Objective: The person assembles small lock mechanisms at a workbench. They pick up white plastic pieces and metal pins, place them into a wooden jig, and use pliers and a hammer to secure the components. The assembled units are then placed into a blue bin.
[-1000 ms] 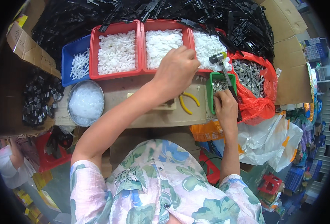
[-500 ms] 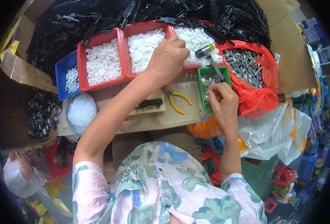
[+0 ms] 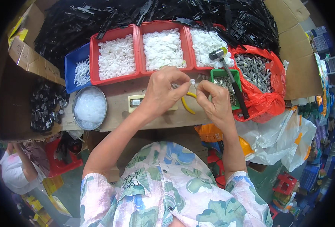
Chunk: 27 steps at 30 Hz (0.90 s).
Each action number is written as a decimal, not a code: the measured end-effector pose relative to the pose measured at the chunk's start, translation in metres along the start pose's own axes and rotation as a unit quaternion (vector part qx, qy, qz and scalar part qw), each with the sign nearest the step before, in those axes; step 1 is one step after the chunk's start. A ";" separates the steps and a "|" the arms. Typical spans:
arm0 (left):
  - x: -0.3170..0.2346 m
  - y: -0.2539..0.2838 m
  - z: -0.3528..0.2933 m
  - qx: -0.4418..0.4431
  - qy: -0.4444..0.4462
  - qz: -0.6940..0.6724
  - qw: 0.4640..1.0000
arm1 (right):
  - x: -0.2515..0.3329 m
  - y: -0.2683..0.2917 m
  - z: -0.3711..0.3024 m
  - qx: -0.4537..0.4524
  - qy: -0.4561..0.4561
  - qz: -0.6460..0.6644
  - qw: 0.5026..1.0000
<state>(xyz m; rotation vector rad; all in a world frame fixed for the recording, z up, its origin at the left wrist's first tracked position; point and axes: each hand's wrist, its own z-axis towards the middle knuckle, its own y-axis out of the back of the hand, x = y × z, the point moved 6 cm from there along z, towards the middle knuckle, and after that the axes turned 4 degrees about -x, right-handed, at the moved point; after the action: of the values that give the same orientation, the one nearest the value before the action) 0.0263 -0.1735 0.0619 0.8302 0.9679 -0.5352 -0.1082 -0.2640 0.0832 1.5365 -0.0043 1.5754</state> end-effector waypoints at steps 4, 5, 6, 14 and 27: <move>-0.003 0.008 -0.007 -0.020 -0.048 0.016 0.999 | 0.003 -0.007 0.000 0.023 -0.009 -0.004 1.000; -0.007 0.011 -0.008 -0.028 -0.064 0.029 0.997 | 0.004 -0.008 0.000 0.030 -0.013 -0.006 0.999; -0.010 0.013 -0.009 -0.035 -0.080 0.042 0.995 | 0.004 -0.009 0.001 0.037 -0.016 -0.009 0.999; -0.015 0.013 -0.016 -0.035 -0.126 0.060 0.990 | -0.019 -0.022 -0.003 0.071 -0.090 0.131 0.985; 0.014 -0.018 -0.044 0.209 0.375 -0.546 0.719 | -0.005 -0.011 0.000 0.006 0.094 0.242 0.966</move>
<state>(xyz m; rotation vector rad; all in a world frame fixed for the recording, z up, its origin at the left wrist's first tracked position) -0.0018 -0.1491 0.0299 0.8106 2.1776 -1.5553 -0.1028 -0.2607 0.0733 1.4566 -0.2827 2.1040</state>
